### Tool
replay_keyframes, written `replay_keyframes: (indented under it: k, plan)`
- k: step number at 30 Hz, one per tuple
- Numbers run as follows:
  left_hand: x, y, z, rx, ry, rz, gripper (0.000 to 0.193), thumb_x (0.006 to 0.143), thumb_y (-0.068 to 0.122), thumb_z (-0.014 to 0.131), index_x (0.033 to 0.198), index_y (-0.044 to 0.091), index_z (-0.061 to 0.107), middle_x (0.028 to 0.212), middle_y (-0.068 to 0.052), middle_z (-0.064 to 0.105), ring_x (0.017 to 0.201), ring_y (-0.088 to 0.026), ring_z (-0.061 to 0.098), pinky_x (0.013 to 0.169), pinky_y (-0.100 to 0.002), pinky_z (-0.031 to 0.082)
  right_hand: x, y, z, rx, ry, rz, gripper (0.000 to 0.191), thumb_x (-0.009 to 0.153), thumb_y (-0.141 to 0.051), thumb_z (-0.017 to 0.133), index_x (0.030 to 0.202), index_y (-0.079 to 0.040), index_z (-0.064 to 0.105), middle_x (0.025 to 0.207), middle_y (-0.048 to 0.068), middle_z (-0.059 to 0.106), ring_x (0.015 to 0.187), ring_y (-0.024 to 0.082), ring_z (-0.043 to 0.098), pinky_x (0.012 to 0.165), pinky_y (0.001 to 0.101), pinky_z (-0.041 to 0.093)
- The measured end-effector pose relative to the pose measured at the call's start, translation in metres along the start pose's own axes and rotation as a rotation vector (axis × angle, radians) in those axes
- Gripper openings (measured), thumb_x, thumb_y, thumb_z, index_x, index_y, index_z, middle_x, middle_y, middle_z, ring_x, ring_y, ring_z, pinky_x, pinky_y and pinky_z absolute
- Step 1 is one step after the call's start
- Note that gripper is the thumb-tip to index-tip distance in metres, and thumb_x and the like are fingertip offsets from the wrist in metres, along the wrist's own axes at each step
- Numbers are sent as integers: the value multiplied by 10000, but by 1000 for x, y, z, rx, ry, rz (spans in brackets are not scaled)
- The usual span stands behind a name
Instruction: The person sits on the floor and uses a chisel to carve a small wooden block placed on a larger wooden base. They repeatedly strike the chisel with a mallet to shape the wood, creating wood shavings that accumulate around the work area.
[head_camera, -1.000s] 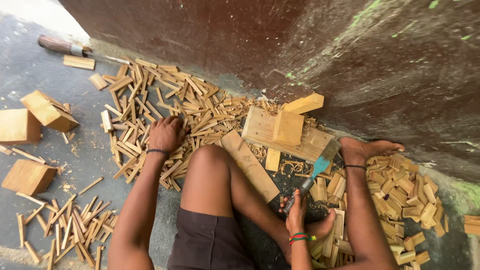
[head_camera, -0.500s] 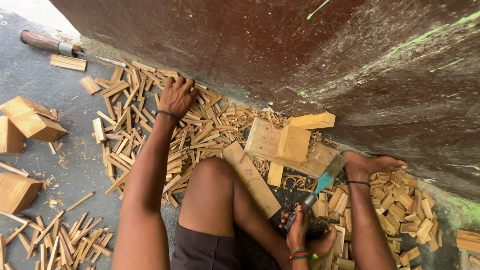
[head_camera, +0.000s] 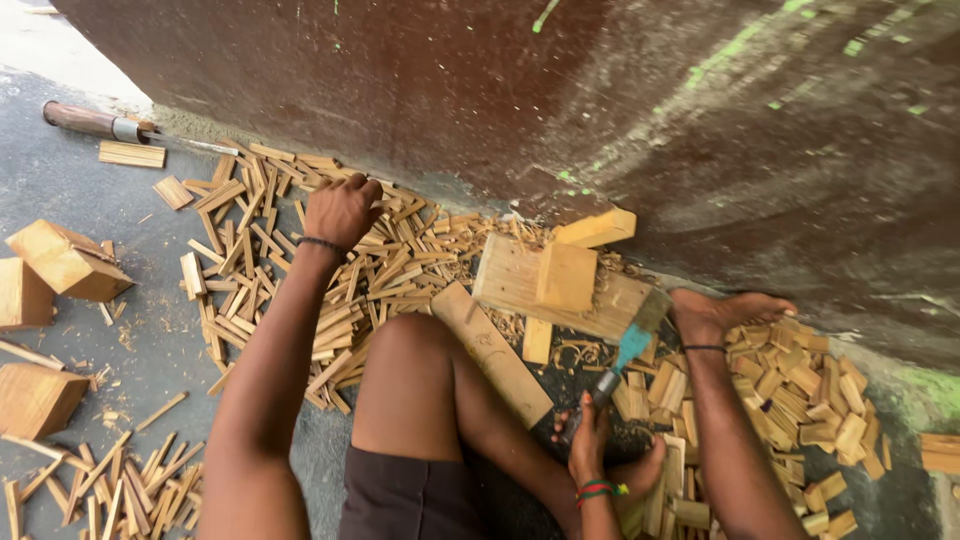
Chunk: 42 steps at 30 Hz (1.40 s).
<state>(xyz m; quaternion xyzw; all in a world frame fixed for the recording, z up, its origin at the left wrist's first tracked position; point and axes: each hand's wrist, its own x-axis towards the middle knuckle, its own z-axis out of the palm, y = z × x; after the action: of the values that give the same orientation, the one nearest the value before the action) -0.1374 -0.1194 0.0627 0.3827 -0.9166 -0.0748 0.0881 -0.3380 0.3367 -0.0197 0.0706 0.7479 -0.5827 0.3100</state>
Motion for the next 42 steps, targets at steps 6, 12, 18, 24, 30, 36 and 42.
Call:
replay_keyframes:
  k: [6,12,18,24,30,36,42]
  plan:
    - [-26,56,-3,-291,52,7,306,940,435,730,964,130,738,787,-100,742,661,-283,703,577,-428,556,-8,-8,4,17,-92,-54,389,989,-460,598,1123,-105,512,669,61,572,486,170,566,386,321,479]
    - [-14,158,-6,-341,-85,93,426,826,560,736,914,144,765,712,-135,725,622,-321,702,562,-458,558,-11,-12,5,66,-68,18,324,981,-391,585,1145,-131,484,666,63,579,474,175,571,378,330,467]
    - [5,250,12,-205,-43,231,419,875,545,702,871,131,768,732,-144,730,672,-318,718,601,-451,563,-10,-13,10,36,-76,-10,353,993,-395,600,1145,-102,473,667,65,581,462,167,564,363,312,467]
    - [22,276,42,-96,-150,112,494,921,614,634,847,145,771,764,-144,729,689,-318,724,598,-454,572,-6,-5,3,46,-111,-37,349,980,-395,620,1142,-122,475,662,59,577,453,158,565,352,292,442]
    - [37,266,42,-64,-43,136,638,858,756,616,776,143,772,737,-121,740,706,-292,732,621,-436,570,2,1,4,76,-131,14,366,970,-391,615,1150,-112,460,663,58,543,442,164,553,344,297,422]
    - [22,255,46,-351,-60,14,570,858,718,606,784,182,785,700,-116,722,669,-319,715,606,-452,552,-2,-4,-10,24,-122,-17,340,981,-391,609,1132,-100,521,691,52,567,458,158,565,353,285,427]
    - [5,240,61,-389,-5,3,570,1005,671,547,983,130,726,706,-142,710,666,-325,710,599,-455,544,-22,-16,-54,60,-108,77,317,971,-400,615,1109,-119,561,682,43,574,457,151,551,347,263,388]
